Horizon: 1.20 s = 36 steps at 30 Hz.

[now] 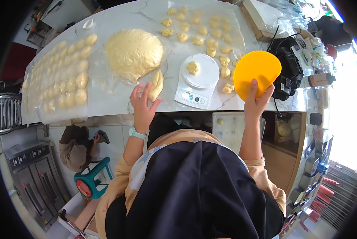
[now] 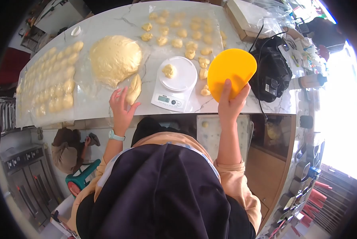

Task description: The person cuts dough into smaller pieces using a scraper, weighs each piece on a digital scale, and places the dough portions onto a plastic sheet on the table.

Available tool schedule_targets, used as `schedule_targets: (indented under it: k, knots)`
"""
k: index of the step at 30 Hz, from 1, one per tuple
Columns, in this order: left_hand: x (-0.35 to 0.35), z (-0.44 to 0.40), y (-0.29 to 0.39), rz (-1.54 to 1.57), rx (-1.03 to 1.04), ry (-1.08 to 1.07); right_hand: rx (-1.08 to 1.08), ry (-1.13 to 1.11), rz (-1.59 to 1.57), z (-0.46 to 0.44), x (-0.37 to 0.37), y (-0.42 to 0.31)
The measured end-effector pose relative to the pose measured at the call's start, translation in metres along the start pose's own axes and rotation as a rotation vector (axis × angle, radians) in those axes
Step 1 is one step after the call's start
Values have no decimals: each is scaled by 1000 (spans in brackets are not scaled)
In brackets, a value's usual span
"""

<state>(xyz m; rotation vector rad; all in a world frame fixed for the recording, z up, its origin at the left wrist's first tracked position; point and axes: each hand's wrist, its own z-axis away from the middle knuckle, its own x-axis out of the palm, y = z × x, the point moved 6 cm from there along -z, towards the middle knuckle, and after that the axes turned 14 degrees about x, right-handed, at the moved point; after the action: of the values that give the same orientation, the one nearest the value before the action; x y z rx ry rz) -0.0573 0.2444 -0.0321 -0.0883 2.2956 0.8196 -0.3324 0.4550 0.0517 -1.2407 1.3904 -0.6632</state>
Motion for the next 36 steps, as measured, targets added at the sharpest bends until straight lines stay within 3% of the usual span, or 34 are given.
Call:
schedule_targets:
  k: [3,6,9,10,15,19,22,25,29,32,33,34,36]
  knots:
    - [-5,-5,11,54,82,83,-7,-15,-87,-7,7,-12]
    - [29,-26,3,316,98,-85,-15,-26,-166,-9,20,-17]
    - [65,-76,27,468,165,-431,-44,-13,-182,-1,28,-22]
    - [71,-90,33,418,214,-423,-58,3,-174,0,25,-23]
    - [90,-125,53,286,358,-402,-32,136,-136,5,-30,-9]
    - [114,-120,45,370,502,-671,94,317,-59,12,-90,18]
    - [129,-111,31,637,151,-940,157,379,-3,20,-112,34]
    - [97,-119,57,486,331,-481,173,362,-4,22,-107,40]
    - [44,-110,48,304,332,8,116,193,-108,14,-67,24]
    - [17,-51,8,157,-77,107,115,-58,-204,15,-15,10]
    - [10,-34,9,62,-55,98,129,-176,-240,22,7,-2]
    - [4,-19,11,-32,-34,87,-11,-234,-108,26,31,-8]
    - [-1,4,6,-173,-60,66,1,-652,-42,57,81,-24]
